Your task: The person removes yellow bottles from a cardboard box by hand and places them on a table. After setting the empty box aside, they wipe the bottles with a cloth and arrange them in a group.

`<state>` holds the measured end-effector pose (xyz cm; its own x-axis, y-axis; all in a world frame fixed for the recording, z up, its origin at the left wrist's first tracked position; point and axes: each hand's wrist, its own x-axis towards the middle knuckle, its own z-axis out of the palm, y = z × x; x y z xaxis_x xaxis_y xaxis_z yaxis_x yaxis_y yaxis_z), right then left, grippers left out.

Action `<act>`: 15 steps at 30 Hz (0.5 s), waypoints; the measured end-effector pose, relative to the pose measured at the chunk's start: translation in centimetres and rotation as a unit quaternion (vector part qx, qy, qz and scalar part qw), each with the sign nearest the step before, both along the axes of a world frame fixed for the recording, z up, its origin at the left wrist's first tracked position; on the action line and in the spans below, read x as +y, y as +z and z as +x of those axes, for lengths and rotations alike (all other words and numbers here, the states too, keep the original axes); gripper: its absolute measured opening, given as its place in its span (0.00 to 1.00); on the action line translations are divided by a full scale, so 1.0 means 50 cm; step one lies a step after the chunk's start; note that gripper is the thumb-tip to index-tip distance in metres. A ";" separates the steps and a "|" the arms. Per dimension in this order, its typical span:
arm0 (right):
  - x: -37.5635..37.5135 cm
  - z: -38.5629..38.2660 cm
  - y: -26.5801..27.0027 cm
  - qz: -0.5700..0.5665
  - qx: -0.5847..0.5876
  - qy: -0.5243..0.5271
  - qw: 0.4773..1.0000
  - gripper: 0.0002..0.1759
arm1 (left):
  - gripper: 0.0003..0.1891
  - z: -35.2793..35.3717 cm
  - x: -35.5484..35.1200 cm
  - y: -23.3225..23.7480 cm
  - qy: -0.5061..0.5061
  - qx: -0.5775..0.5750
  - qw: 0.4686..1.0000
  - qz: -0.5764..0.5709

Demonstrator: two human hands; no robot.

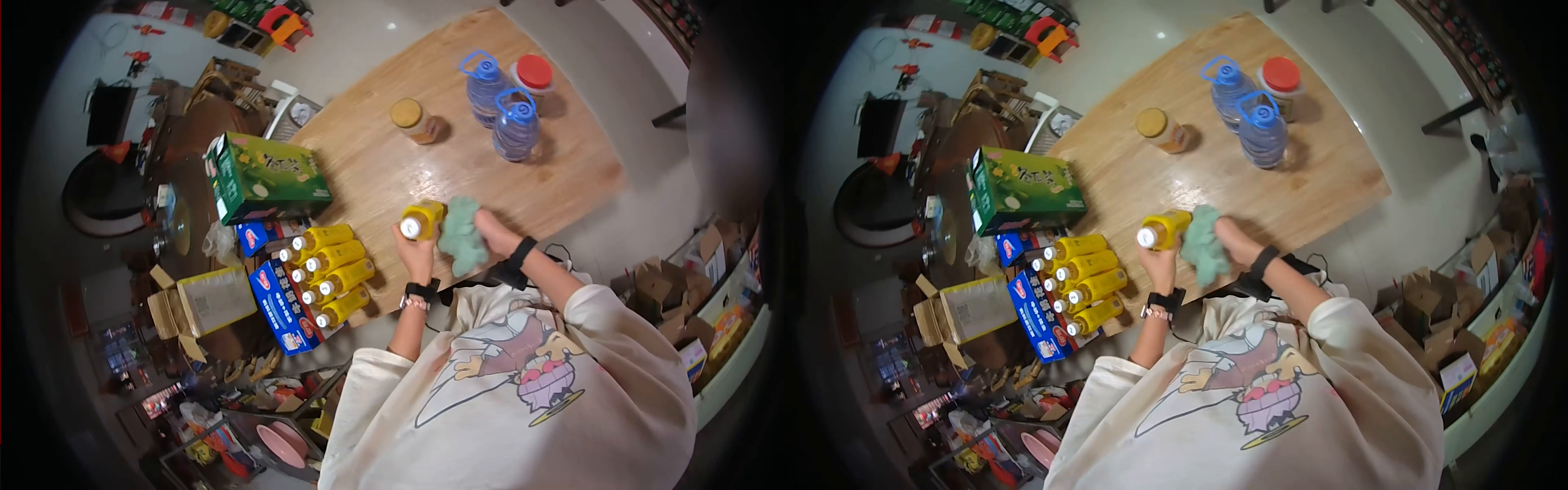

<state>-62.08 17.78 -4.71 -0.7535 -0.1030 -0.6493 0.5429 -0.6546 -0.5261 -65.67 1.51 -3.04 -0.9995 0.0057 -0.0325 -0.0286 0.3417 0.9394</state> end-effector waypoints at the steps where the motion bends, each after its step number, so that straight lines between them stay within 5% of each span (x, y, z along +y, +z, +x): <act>1: 0.021 0.000 0.001 0.000 0.005 0.012 1.000 0.21 | 0.31 -0.030 -0.013 -0.017 0.013 0.004 1.000 -0.005; 2: 0.046 -0.001 0.001 -0.048 0.027 -0.016 0.998 0.22 | 0.31 -0.054 -0.022 -0.036 0.027 0.026 0.997 0.063; 7: 0.125 0.043 0.007 -0.269 0.130 -0.093 0.950 0.28 | 0.31 -0.147 -0.049 -0.051 0.119 -0.013 0.992 -0.027; 12: 0.145 0.071 -0.034 -0.336 0.108 -0.136 0.926 0.28 | 0.30 -0.168 -0.042 -0.068 0.201 0.051 0.978 -0.037; 15: 0.152 0.072 -0.014 -0.271 0.086 -0.149 0.947 0.29 | 0.35 -0.158 -0.052 -0.052 0.179 -0.059 0.978 -0.094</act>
<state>-58.50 25.38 -5.41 -0.8918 -0.1511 -0.4263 0.2272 -0.9647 -0.1334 -73.56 -1.07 -5.62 -0.9257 -0.3602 -0.1152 -0.2824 0.4559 0.8441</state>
